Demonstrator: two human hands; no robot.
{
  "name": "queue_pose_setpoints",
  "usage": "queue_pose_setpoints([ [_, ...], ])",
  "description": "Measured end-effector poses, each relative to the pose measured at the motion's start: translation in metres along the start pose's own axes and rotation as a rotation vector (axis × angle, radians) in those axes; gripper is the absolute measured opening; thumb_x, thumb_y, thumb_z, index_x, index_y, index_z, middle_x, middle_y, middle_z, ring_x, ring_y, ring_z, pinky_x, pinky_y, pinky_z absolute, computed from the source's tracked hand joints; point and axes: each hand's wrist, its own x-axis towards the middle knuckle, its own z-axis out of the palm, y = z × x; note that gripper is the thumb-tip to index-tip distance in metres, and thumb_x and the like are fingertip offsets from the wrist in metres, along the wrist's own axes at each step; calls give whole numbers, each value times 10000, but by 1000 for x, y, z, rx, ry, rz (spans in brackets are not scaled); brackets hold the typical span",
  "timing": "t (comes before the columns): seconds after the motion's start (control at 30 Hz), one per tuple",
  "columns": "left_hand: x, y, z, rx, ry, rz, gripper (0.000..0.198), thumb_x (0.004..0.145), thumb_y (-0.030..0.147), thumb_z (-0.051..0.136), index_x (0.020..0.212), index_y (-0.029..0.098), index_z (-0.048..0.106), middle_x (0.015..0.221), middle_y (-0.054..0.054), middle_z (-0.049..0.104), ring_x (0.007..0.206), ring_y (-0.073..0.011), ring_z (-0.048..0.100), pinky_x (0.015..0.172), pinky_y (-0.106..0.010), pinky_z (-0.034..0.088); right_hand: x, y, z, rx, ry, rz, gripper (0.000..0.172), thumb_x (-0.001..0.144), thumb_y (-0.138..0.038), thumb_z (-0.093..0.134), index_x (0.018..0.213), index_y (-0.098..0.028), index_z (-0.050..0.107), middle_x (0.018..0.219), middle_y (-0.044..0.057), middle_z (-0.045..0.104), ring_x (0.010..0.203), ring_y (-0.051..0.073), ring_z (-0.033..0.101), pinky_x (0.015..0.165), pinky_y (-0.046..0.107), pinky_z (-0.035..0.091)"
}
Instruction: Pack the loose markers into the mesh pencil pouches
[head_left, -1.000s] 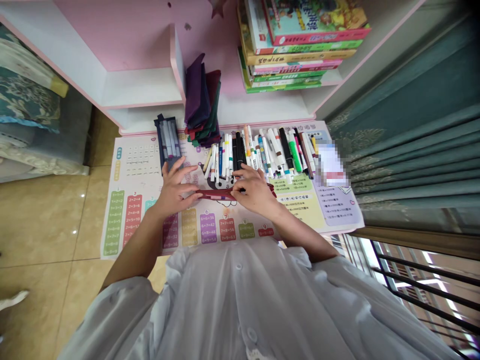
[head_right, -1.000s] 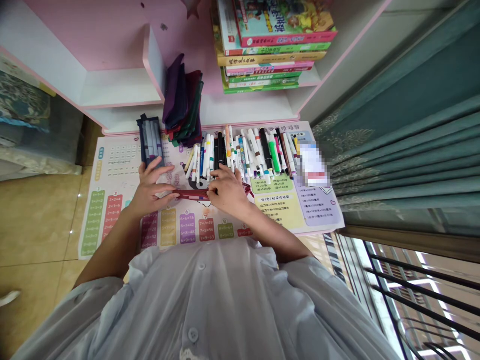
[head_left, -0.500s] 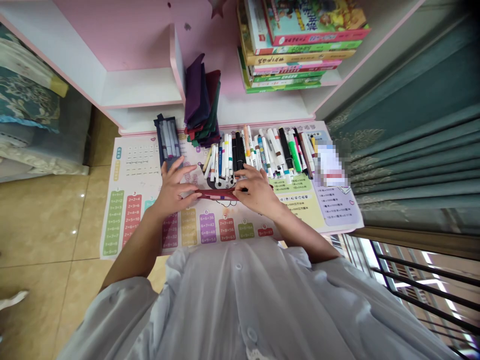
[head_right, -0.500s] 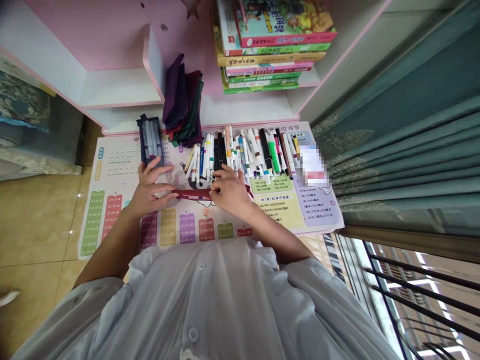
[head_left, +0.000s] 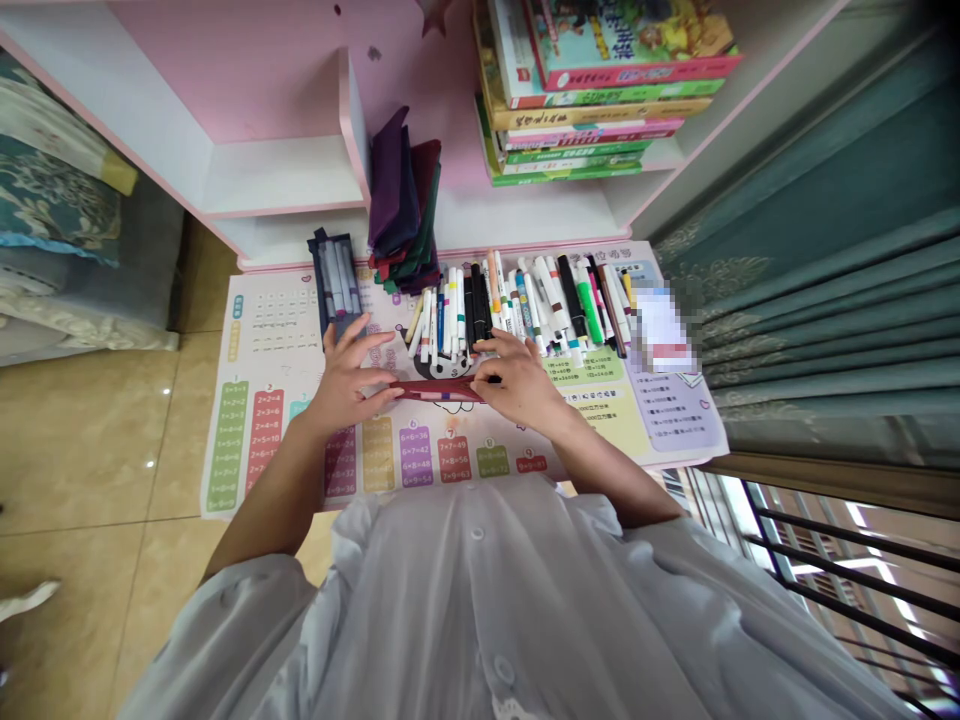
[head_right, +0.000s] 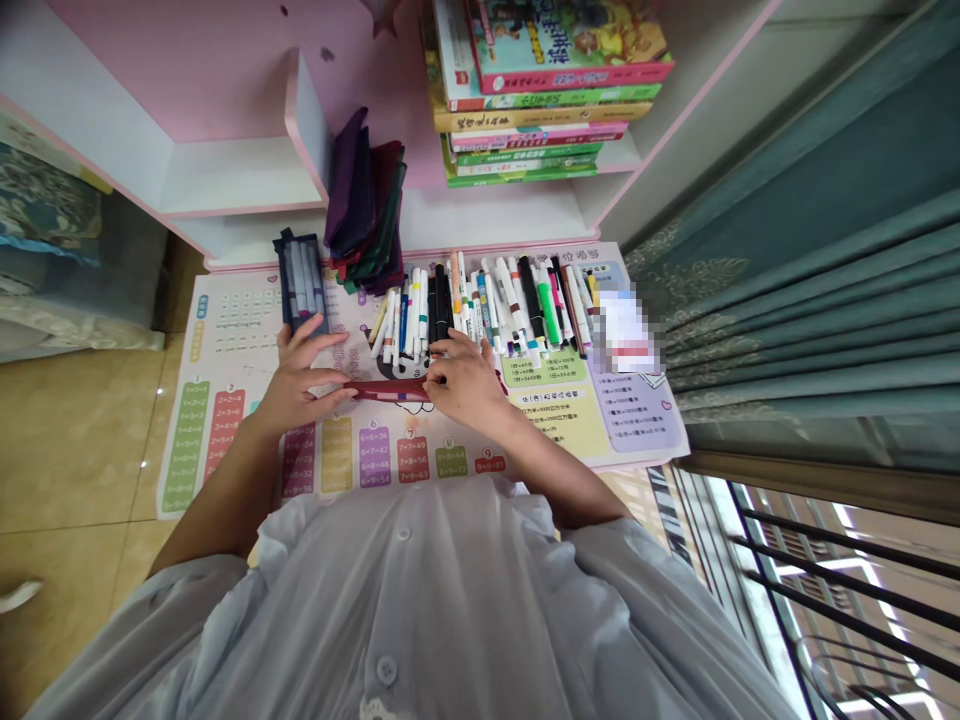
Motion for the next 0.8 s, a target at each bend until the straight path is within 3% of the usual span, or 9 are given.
queue_pose_setpoints([
  [0.8, 1, 1, -5, -10, -12, -21, 280, 874, 471, 667, 694, 273, 751, 1345, -51, 637, 1481, -331, 326, 1227, -620, 94, -3, 6, -8, -6, -18, 30, 185, 806, -202, 624, 640, -238, 697, 1324, 62, 661, 1453, 351, 390, 1150, 744, 184],
])
